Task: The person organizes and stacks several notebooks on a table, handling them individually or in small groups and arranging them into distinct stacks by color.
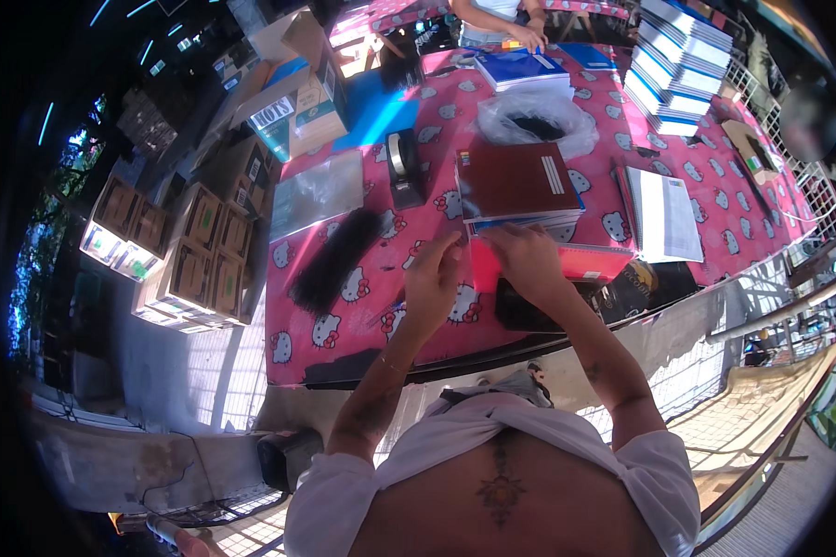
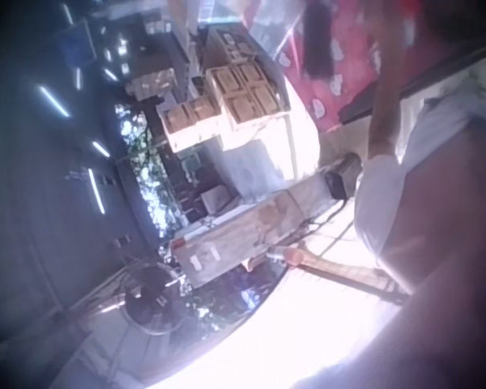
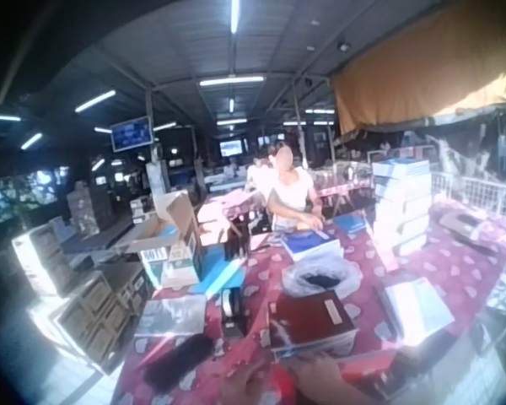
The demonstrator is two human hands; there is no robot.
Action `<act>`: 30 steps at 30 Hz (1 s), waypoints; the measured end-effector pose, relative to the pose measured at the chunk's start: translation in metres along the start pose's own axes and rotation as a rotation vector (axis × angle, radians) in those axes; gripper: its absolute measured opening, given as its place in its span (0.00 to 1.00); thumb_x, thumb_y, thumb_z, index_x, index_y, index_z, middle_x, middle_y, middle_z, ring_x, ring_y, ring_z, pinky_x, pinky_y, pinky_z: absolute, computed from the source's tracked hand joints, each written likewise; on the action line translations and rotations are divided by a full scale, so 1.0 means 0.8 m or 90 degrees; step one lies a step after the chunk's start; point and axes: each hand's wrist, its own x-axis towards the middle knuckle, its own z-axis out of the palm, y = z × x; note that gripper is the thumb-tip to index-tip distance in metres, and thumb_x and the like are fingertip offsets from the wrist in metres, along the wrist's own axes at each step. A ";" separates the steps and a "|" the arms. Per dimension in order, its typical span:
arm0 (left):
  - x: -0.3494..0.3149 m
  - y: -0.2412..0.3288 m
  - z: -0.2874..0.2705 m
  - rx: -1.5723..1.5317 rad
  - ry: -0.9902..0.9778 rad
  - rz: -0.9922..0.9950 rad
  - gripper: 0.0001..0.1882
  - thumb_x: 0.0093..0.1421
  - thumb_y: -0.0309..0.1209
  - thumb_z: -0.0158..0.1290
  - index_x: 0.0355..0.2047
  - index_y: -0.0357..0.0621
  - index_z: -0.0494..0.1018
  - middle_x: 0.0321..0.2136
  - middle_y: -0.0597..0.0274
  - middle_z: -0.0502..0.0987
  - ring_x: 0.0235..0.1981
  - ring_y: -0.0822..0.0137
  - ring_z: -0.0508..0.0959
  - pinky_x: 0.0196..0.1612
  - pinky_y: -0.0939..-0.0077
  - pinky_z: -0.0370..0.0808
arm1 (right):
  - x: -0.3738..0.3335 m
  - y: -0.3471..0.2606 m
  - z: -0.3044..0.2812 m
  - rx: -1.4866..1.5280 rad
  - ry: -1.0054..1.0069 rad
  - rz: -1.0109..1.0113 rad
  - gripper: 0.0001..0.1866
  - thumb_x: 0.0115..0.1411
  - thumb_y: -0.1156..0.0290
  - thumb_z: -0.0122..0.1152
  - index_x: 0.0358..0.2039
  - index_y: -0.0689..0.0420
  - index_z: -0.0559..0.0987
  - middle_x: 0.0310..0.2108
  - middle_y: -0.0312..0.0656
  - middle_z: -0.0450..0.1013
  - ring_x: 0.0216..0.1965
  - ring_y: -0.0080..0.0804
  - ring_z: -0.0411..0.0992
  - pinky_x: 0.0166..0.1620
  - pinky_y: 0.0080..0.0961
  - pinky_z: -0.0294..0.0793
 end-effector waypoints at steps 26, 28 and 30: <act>0.044 -0.022 -0.024 0.015 -0.245 0.067 0.12 0.60 0.29 0.62 0.39 0.37 0.72 0.24 0.60 0.76 0.24 0.71 0.76 0.29 0.74 0.72 | 0.004 -0.002 -0.019 0.061 -0.067 -0.024 0.09 0.57 0.70 0.62 0.39 0.50 0.82 0.29 0.40 0.78 0.28 0.43 0.78 0.30 0.39 0.77; 0.044 -0.019 -0.026 0.001 -0.256 0.050 0.11 0.61 0.29 0.61 0.39 0.37 0.72 0.24 0.61 0.75 0.24 0.73 0.75 0.29 0.76 0.72 | 0.003 0.000 -0.019 0.070 -0.074 -0.018 0.09 0.57 0.70 0.62 0.39 0.50 0.82 0.29 0.40 0.78 0.29 0.44 0.78 0.30 0.40 0.77; 0.046 -0.010 -0.028 -0.014 -0.272 0.034 0.11 0.61 0.29 0.61 0.40 0.37 0.73 0.24 0.63 0.75 0.24 0.76 0.75 0.28 0.77 0.71 | 0.003 0.002 -0.019 0.079 -0.080 -0.008 0.09 0.57 0.70 0.61 0.39 0.50 0.82 0.30 0.41 0.79 0.29 0.44 0.78 0.30 0.40 0.77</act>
